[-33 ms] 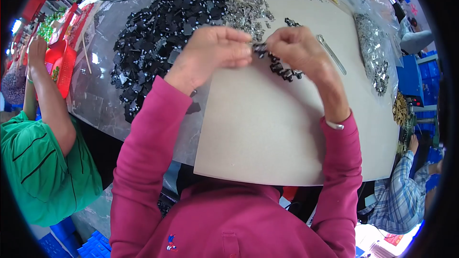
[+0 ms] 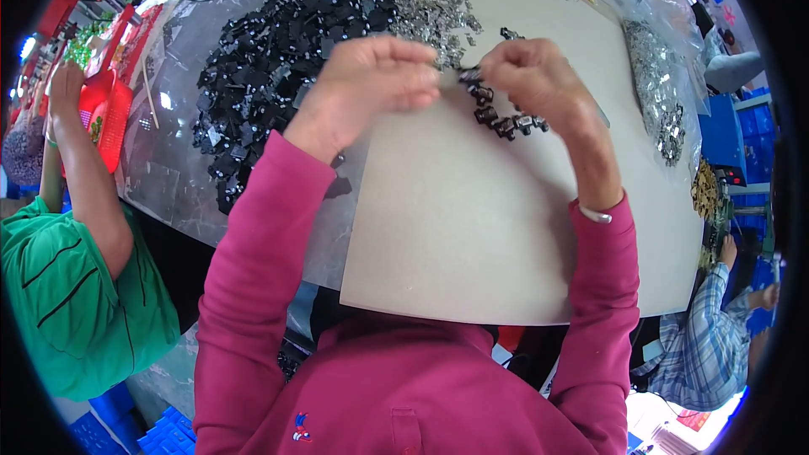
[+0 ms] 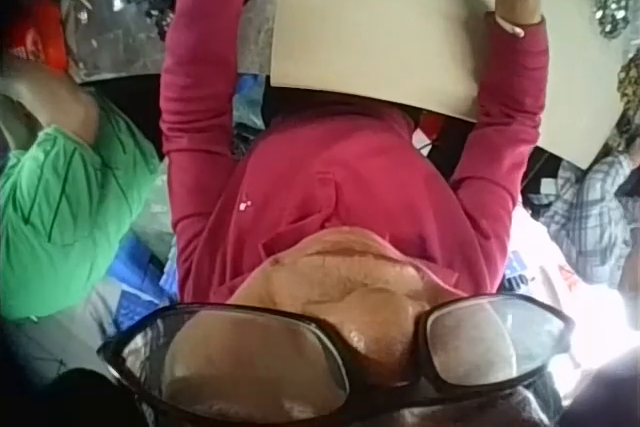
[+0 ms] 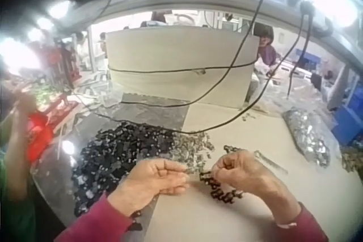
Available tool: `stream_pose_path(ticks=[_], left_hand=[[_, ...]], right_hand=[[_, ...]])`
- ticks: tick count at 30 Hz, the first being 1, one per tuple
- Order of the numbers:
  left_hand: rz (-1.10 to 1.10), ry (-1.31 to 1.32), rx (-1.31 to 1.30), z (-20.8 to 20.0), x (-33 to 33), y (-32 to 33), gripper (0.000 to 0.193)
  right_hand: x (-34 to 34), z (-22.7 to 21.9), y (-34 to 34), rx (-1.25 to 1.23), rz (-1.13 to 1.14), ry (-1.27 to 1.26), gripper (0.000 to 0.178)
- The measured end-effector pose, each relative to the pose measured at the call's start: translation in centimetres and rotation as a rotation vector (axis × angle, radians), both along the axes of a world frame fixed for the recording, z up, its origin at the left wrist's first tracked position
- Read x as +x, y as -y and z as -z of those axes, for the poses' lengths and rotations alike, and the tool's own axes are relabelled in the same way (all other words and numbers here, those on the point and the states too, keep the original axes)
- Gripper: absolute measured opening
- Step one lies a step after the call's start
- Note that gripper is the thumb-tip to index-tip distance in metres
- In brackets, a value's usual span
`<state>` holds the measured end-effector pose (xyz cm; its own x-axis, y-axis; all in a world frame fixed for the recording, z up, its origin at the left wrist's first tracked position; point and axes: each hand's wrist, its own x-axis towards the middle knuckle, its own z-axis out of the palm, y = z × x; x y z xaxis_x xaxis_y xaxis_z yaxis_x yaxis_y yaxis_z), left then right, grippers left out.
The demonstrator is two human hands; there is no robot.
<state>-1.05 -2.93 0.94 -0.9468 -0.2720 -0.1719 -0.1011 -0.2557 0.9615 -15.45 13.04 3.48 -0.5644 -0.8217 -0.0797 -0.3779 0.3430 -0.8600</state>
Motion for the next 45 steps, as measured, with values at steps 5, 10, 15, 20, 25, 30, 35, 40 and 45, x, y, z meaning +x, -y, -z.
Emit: stream_pose_path(ticks=[5,10,15,20,25,30,35,40,45], left_hand=[[-0.223,-0.153,-0.084,-0.5,0.2,2.6,0.026],[-0.324,-0.18,-0.111,-0.7,0.6,3.7,0.024],[-0.348,-0.175,-0.13,-0.5,0.6,4.0,0.024],[-0.373,-0.196,-0.117,-0.7,1.1,4.4,0.025],[-0.477,-0.114,-0.376,-0.9,0.9,4.8,0.018],[-0.521,-0.041,-1.083,-0.3,0.4,4.6,0.013],[-0.503,-0.089,-1.632,1.3,-0.1,4.7,0.017],[-0.483,-0.121,-1.768,2.2,-1.4,4.2,0.015],[-0.464,-0.055,-1.754,2.1,-1.5,4.6,0.012]], right_hand=[[-2.2,-0.6,-2.3,0.061,0.181,-0.132,0.018],[-3.3,0.2,-3.3,0.092,0.217,-0.172,0.021],[-3.4,1.1,-2.4,0.138,0.131,-0.307,0.021],[-3.0,1.1,-0.9,0.221,0.117,-0.31,0.021],[-1.8,1.4,0.5,0.07,0.096,-0.392,0.018],[-0.3,2.3,2.8,-0.171,-0.068,-0.557,0.015],[0.6,2.5,5.0,-0.186,-0.171,-0.684,0.015],[1.1,1.3,5.9,-0.118,-0.142,-0.61,0.014],[0.9,1.1,4.9,-0.132,-0.126,-0.588,0.014]])
